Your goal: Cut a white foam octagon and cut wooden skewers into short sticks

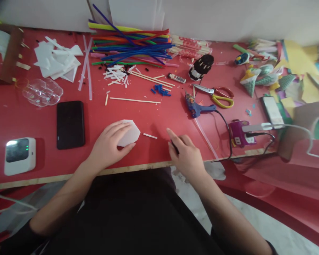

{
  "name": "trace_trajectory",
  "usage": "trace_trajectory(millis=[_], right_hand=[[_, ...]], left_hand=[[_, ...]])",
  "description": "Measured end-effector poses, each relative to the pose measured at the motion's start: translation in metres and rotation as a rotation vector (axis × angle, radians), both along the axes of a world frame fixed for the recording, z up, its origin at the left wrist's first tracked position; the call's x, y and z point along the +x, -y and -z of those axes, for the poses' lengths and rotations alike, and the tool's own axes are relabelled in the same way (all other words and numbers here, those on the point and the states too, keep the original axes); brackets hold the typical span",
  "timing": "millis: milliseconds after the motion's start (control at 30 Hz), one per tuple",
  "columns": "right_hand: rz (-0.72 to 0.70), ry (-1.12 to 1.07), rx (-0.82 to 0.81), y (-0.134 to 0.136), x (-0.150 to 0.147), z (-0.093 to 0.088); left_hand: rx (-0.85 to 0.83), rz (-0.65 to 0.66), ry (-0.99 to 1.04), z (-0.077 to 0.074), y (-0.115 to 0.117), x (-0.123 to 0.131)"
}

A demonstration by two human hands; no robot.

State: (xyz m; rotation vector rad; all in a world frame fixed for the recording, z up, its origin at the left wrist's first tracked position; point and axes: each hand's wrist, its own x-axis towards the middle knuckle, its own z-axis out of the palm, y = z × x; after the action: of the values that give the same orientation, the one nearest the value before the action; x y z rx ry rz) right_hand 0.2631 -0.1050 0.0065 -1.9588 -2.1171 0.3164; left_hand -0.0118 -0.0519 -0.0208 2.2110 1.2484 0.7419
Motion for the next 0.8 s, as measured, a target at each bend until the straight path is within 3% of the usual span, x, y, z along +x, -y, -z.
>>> trace_trajectory(millis=[67, 133, 200, 267, 367, 500, 600, 700, 800], right_hand=[[0.041, 0.136, 0.015, -0.010, 0.014, 0.009], [0.041, 0.226, -0.005, -0.021, 0.027, 0.015], [-0.010, 0.259, 0.003, -0.031, 0.036, 0.017], [-0.075, 0.251, 0.061, -0.040, 0.036, 0.015], [-0.177, 0.162, 0.136, -0.047, 0.017, 0.013], [-0.408, 0.025, 0.029, -0.052, -0.023, 0.017], [-0.487, 0.045, -0.010, -0.069, -0.042, 0.022], [-0.495, 0.153, 0.021, -0.107, -0.056, 0.022], [-0.415, 0.203, 0.088, -0.165, -0.075, 0.020]], left_hand=[[-0.103, -0.094, 0.227, -0.006, 0.003, -0.001], [-0.320, -0.174, 0.554, -0.014, 0.005, -0.001], [-0.563, -0.204, 0.852, -0.022, 0.006, -0.003], [-0.732, -0.204, 1.009, -0.027, 0.003, -0.005], [-0.853, -0.205, 1.080, -0.027, -0.001, -0.008], [-0.938, -0.277, 1.178, -0.023, -0.004, -0.011], [-0.953, -0.279, 1.168, -0.023, -0.004, -0.014], [-0.974, -0.266, 1.193, -0.024, -0.005, -0.017], [-0.992, -0.294, 1.214, -0.026, -0.007, -0.018]])
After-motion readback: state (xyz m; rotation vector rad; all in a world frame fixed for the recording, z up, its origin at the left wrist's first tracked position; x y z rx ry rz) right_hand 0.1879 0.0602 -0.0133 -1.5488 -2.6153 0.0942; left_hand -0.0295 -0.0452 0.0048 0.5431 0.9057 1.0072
